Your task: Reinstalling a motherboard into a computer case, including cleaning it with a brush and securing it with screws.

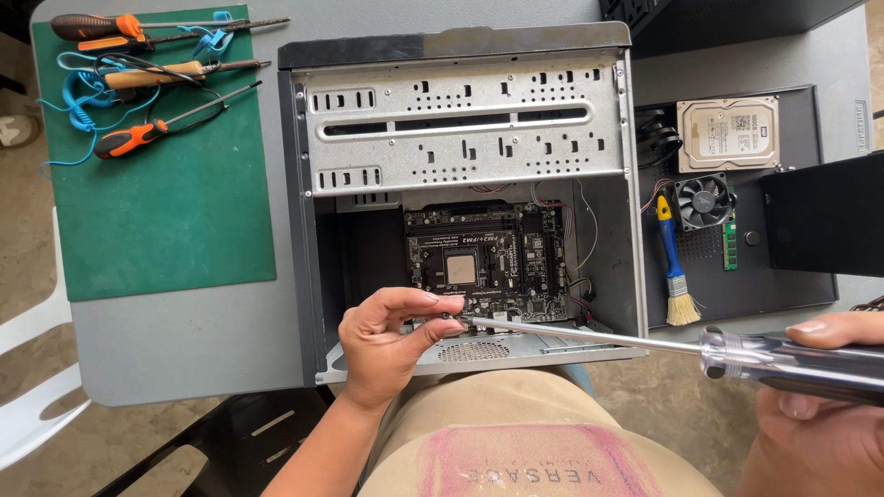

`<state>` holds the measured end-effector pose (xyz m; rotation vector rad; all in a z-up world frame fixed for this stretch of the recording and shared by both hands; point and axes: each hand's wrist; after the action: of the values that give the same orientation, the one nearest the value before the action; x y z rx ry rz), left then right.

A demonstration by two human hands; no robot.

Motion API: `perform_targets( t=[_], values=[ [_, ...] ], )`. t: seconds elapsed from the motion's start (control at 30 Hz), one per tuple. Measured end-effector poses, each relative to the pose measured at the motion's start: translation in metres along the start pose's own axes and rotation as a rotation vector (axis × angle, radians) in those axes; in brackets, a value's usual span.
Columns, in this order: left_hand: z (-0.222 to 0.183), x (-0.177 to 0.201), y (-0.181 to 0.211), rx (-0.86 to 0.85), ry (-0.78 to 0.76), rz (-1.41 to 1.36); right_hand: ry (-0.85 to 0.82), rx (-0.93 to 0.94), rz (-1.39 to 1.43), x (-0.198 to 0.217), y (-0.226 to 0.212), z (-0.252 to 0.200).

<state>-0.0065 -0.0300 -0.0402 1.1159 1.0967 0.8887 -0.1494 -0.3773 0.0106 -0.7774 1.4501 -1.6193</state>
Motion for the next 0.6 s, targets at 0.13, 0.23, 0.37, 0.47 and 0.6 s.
perform_targets(
  t=[0.13, 0.23, 0.37, 0.47, 0.6],
  values=[
    [-0.001, 0.0, 0.005, -0.031, -0.035, -0.004, 0.134, 0.006, -0.062, -0.014, -0.003, 0.001],
    [-0.001, -0.002, 0.01, -0.068, -0.056, 0.043, 0.158, -0.014, -0.017, -0.016, -0.004, 0.001],
    [0.0, -0.003, 0.013, -0.131, -0.054, 0.14, 0.138, 0.006, -0.037, -0.006, 0.002, -0.001],
    [0.0, -0.003, 0.013, -0.174, -0.039, 0.24, 0.12, 0.03, -0.103, -0.018, -0.005, 0.001],
    [0.005, 0.002, 0.018, -0.271, -0.105, 0.326, -0.016, 0.081, 0.014, -0.012, -0.002, 0.004]
  ],
)
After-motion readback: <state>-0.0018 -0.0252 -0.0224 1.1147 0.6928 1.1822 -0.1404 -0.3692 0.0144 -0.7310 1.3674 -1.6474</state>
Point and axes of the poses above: each hand's wrist, its own z-axis towards the middle knuckle, its own x-axis out of the back of the hand, y = z × x, and after that the axes turned 4 degrees about z, right-handed
